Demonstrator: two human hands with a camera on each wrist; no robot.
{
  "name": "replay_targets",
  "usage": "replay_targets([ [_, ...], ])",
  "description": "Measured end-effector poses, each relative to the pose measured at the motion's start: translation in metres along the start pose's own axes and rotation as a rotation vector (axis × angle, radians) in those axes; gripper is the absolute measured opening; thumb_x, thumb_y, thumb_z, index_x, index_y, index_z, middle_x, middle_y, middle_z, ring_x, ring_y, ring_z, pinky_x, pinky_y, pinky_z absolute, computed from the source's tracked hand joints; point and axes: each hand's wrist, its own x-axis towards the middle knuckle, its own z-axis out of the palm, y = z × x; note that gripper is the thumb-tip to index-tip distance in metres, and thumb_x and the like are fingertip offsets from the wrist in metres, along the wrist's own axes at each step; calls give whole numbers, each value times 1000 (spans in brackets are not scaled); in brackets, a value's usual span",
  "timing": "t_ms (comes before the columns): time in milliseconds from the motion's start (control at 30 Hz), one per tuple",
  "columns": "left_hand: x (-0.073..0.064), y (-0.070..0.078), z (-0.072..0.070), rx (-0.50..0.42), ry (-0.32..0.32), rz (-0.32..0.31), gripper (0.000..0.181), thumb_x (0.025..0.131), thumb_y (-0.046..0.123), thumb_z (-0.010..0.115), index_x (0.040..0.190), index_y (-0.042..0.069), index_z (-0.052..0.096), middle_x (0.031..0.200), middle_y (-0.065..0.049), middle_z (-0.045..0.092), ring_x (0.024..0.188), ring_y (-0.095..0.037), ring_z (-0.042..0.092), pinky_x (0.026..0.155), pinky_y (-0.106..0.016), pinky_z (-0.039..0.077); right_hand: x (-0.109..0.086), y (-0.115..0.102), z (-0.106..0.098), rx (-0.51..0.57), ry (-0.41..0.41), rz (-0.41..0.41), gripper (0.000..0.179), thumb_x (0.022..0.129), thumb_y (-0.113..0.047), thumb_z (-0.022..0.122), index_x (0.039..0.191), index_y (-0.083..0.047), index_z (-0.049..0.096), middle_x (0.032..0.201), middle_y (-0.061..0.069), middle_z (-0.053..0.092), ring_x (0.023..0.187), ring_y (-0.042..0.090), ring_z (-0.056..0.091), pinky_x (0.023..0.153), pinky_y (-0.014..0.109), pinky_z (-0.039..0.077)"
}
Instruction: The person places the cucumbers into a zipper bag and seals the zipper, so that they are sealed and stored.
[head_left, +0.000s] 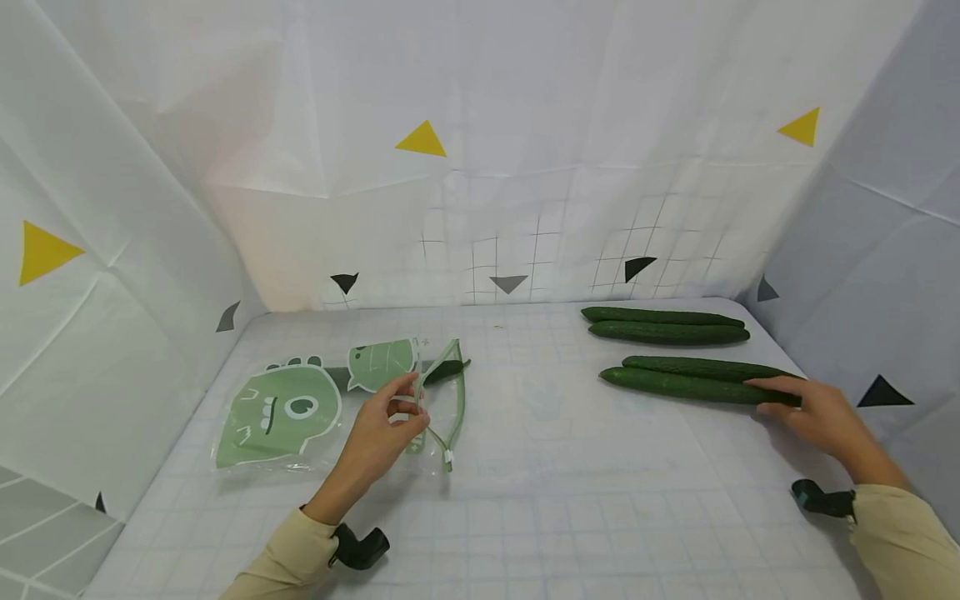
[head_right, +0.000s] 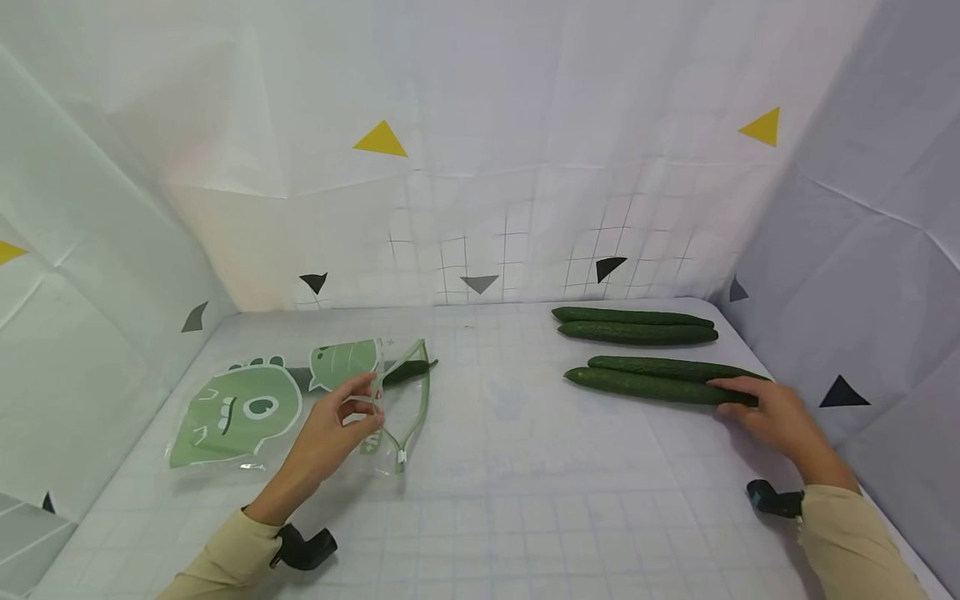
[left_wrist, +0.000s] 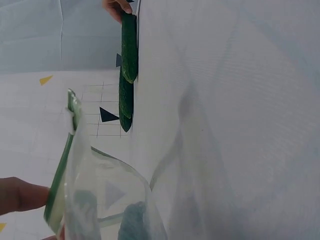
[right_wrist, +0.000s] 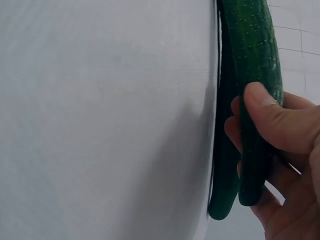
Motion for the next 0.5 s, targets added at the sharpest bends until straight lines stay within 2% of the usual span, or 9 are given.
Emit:
replay_targets([
  [67, 0, 0, 0, -2, 1, 3, 65, 92, -4, 72, 153, 1, 49, 133, -16, 54, 107, -28, 65, 77, -29, 55, -1, 1, -1, 2, 26, -15, 41, 87, -9, 84, 124, 2, 72, 123, 39, 62, 85, 41, 60, 68, 49, 50],
  [167, 1, 0, 0, -9, -1, 12, 65, 92, -5, 71, 153, 0, 48, 132, -17, 54, 106, -28, 64, 79, -28, 55, -2, 3, -2, 3, 44, -20, 40, 88, -12, 84, 125, 0, 72, 123, 38, 63, 78, 27, 50, 63, 35, 42],
  [300, 0, 0, 1, -19, 0, 29, 64, 93, -5, 71, 152, -2, 48, 132, -19, 54, 106, -29, 64, 81, -28, 56, -4, 3, -3, 37, 46, 2, 41, 90, -14, 83, 127, 0, 72, 123, 38, 63, 77, 25, 48, 63, 31, 39],
  [400, 0, 1, 1, -17, 3, 34, 63, 93, -6, 71, 152, -2, 48, 131, -19, 54, 106, -30, 65, 80, -28, 56, -5, 2, -3, 64, 51, 14, 41, 92, -14, 81, 129, 0, 71, 121, 35, 64, 70, 20, 43, 60, 30, 34],
  [500, -1, 2, 0, -19, 1, 31, 64, 93, -5, 72, 152, -2, 48, 132, -19, 54, 106, -30, 65, 80, -28, 55, -6, -1, -3, 84, 58, 23, 40, 94, -15, 80, 130, 1, 70, 102, 26, 67, 63, 14, 36, 54, 29, 30],
])
